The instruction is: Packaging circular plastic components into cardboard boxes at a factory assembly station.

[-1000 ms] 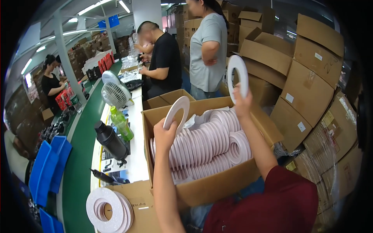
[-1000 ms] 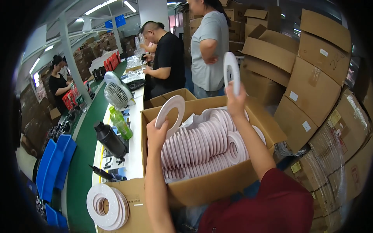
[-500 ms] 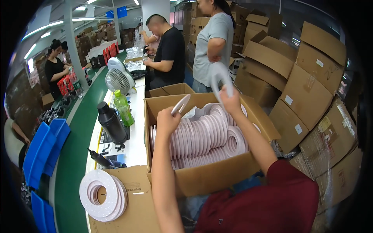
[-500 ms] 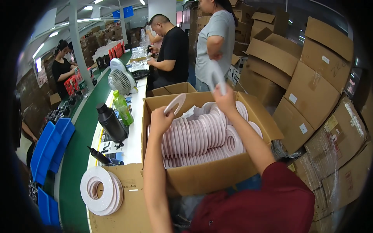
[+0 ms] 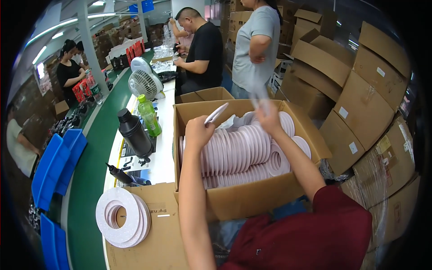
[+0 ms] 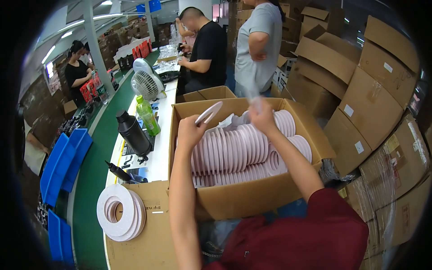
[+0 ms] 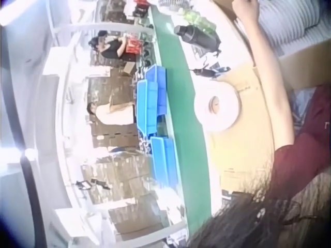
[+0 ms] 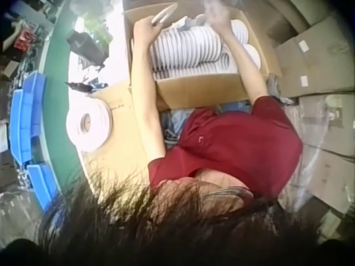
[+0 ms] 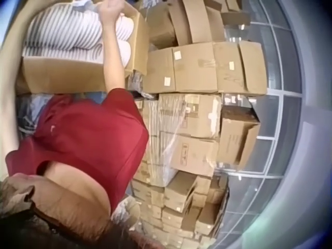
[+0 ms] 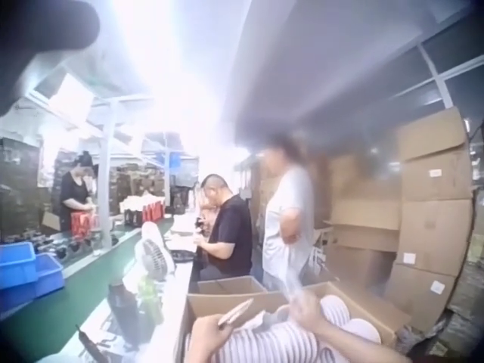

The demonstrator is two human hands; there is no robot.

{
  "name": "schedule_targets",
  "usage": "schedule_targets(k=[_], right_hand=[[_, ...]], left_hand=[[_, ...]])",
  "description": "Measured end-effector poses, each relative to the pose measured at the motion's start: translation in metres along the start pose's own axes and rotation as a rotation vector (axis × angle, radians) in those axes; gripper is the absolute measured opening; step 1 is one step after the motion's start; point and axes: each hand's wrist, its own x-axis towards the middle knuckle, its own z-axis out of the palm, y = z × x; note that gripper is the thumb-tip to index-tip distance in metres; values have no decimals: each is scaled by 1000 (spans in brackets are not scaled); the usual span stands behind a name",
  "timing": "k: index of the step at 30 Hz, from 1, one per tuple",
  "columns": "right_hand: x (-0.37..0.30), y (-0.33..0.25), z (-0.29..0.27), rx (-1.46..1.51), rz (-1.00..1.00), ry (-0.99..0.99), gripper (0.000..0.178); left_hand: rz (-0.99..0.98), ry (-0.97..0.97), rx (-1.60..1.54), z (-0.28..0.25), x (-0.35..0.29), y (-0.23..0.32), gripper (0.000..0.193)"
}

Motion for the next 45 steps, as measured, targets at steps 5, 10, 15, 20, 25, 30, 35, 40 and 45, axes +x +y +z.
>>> schedule_targets(k=[5, 10, 15, 20, 25, 30, 35, 40, 45], right_hand=[[-22, -8, 14, -18, -281, -324, 13], [-14, -2, 5, 226, 324, -14, 13], [-26, 12, 16, 504, 416, -154, 13], [-21, 9, 24, 490, 377, -193, 13], [-13, 11, 10, 554, 459, -85, 10], [-15, 10, 17, 413, 427, -121, 11], [-15, -2, 21, 510, 470, -175, 13], [-15, -3, 30, 518, 479, -84, 15], [-13, 9, -3, 712, 399, -3, 15]], left_hand=[[4, 75, -29, 1, 1, -2, 17], [-56, 97, 40, -8, 4, -1, 13], [225, 453, 15, -4, 33, 37, 15], [100, -315, 429, 10, 45, 59, 14], [293, 207, 72, 4, 54, 69, 11], [257, 175, 205, -2, 48, 54, 13], [201, -239, 550, -3, 44, 59, 12], [216, -7, 339, 5, 36, 64, 12], [-158, 382, -210, 7, 23, 68, 16]])
